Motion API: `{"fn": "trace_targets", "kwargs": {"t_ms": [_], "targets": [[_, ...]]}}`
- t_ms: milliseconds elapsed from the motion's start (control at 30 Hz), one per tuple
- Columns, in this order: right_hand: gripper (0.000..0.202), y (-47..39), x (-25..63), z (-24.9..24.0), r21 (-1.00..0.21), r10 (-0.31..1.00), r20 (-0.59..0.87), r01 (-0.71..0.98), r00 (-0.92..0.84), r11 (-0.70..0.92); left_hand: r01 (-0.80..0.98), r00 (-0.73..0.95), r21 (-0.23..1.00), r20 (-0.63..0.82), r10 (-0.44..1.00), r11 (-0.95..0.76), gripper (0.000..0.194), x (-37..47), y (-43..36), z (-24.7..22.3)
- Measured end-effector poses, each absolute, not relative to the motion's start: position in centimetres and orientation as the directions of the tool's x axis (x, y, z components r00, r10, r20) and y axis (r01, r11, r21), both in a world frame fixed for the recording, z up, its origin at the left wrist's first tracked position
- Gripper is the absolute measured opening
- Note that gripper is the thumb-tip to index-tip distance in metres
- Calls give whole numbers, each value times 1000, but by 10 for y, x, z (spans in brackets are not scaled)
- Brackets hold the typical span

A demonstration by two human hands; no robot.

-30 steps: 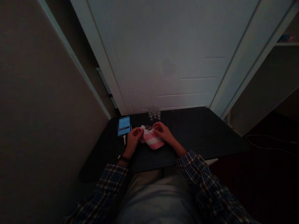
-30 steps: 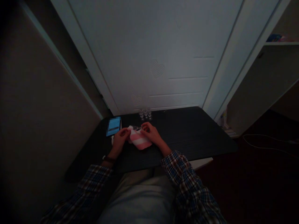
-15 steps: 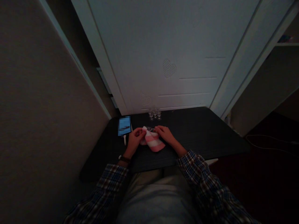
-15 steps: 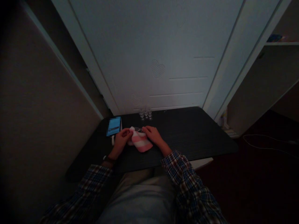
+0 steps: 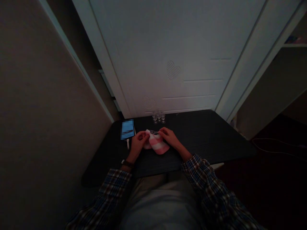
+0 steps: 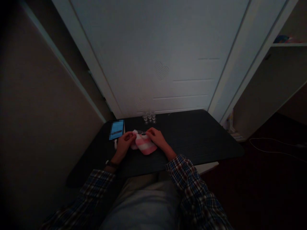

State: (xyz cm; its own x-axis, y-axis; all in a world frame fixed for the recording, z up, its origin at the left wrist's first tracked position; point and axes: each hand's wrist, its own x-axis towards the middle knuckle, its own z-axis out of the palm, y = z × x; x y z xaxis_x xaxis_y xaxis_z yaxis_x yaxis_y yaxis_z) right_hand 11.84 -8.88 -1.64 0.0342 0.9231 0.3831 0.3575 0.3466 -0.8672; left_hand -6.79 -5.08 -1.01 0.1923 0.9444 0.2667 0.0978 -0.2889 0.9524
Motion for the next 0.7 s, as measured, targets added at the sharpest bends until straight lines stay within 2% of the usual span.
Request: {"fn": "trace_targets", "kwargs": {"t_ms": [167, 333, 467, 600, 700], "targets": [[39, -89, 119, -15, -845, 932, 358, 442, 52, 301, 113, 228, 945, 277, 933, -308, 28, -69, -48, -16], [24, -87, 115, -19, -885, 938, 346, 339, 16, 320, 98, 212, 946, 285, 935, -310, 26, -70, -48, -15], [36, -85, 114, -21, -904, 929, 370, 227, -8, 362, 65, 164, 951, 289, 943, -302, 26, -72, -47, -14], [26, -85, 117, -19, -900, 924, 381, 241, 27, 364, 50, 175, 959, 267, 948, -279, 28, -72, -46, -16], [21, -87, 119, -16, -876, 920, 387, 337, 61, 346, 55, 199, 960, 260, 945, -275, 30, -71, -47, -15]]}}
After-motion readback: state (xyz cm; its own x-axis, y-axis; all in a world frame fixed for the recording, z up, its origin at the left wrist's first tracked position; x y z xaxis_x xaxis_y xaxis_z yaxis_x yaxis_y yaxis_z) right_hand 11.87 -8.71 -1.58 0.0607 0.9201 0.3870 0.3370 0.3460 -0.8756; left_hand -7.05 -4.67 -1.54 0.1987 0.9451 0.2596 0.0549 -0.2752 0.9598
